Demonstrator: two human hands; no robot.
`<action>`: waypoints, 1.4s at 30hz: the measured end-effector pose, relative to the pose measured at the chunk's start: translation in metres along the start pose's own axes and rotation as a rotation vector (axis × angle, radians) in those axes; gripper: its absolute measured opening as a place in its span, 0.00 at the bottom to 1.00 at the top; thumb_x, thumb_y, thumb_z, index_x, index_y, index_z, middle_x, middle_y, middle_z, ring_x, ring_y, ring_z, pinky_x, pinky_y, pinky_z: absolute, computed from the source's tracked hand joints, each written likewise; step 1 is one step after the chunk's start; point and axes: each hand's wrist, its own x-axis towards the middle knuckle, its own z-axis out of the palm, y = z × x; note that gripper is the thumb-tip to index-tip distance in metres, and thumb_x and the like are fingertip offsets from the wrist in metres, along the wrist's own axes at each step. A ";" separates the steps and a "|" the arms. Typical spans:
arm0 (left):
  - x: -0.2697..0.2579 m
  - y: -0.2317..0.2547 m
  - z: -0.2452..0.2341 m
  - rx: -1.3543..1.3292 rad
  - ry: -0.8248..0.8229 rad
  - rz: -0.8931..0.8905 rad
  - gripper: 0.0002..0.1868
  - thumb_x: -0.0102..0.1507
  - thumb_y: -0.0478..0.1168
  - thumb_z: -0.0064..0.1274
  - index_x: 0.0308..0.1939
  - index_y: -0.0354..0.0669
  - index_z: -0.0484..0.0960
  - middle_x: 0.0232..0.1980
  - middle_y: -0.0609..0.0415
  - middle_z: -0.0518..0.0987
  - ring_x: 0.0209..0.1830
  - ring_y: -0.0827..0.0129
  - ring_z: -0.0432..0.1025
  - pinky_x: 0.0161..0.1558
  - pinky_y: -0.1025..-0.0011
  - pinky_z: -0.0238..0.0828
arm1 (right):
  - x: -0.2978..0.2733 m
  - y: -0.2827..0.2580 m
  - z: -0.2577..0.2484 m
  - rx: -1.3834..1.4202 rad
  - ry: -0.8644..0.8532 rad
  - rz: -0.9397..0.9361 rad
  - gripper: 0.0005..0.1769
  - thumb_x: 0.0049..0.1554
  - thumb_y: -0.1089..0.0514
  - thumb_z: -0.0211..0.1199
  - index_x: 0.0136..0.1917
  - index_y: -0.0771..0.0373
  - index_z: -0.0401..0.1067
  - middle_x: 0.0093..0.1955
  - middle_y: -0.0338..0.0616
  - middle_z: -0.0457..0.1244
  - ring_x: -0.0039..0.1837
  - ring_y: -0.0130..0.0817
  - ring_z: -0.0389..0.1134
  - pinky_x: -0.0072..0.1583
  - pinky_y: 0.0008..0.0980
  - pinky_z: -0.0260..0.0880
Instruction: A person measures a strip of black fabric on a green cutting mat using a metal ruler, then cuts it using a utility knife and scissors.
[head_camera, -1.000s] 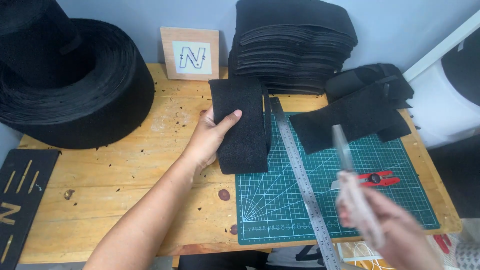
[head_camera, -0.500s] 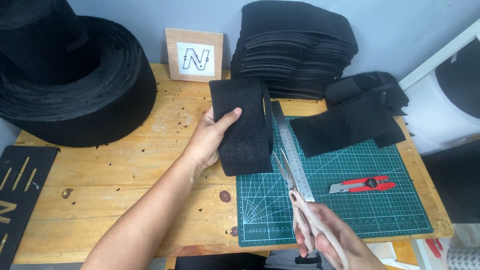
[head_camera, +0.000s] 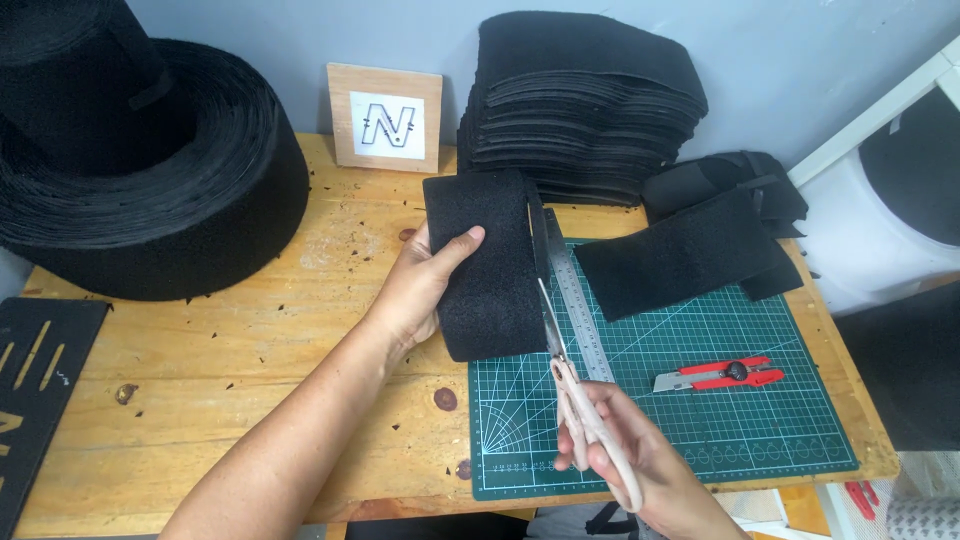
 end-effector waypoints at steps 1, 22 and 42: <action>0.000 0.001 0.001 0.000 -0.001 0.000 0.18 0.61 0.38 0.58 0.56 0.48 0.78 0.55 0.47 0.83 0.52 0.58 0.78 0.54 0.60 0.79 | 0.001 0.001 0.001 -0.001 0.000 -0.001 0.36 0.57 0.53 0.68 0.72 0.64 0.58 0.52 0.57 0.66 0.55 0.48 0.70 0.62 0.51 0.74; -0.020 0.013 0.013 0.113 -0.101 -0.124 0.29 0.53 0.42 0.61 0.58 0.45 0.73 0.55 0.45 0.80 0.58 0.55 0.75 0.59 0.58 0.75 | 0.033 0.003 0.004 -0.122 0.059 -0.221 0.30 0.59 0.54 0.65 0.70 0.64 0.60 0.52 0.51 0.63 0.53 0.39 0.69 0.59 0.48 0.80; -0.010 -0.001 0.004 0.161 -0.158 0.005 0.18 0.60 0.35 0.60 0.54 0.40 0.80 0.57 0.46 0.84 0.57 0.60 0.79 0.61 0.65 0.76 | 0.061 -0.016 -0.009 -0.162 -0.159 -0.313 0.34 0.64 0.47 0.59 0.75 0.67 0.55 0.56 0.51 0.61 0.59 0.39 0.67 0.66 0.47 0.73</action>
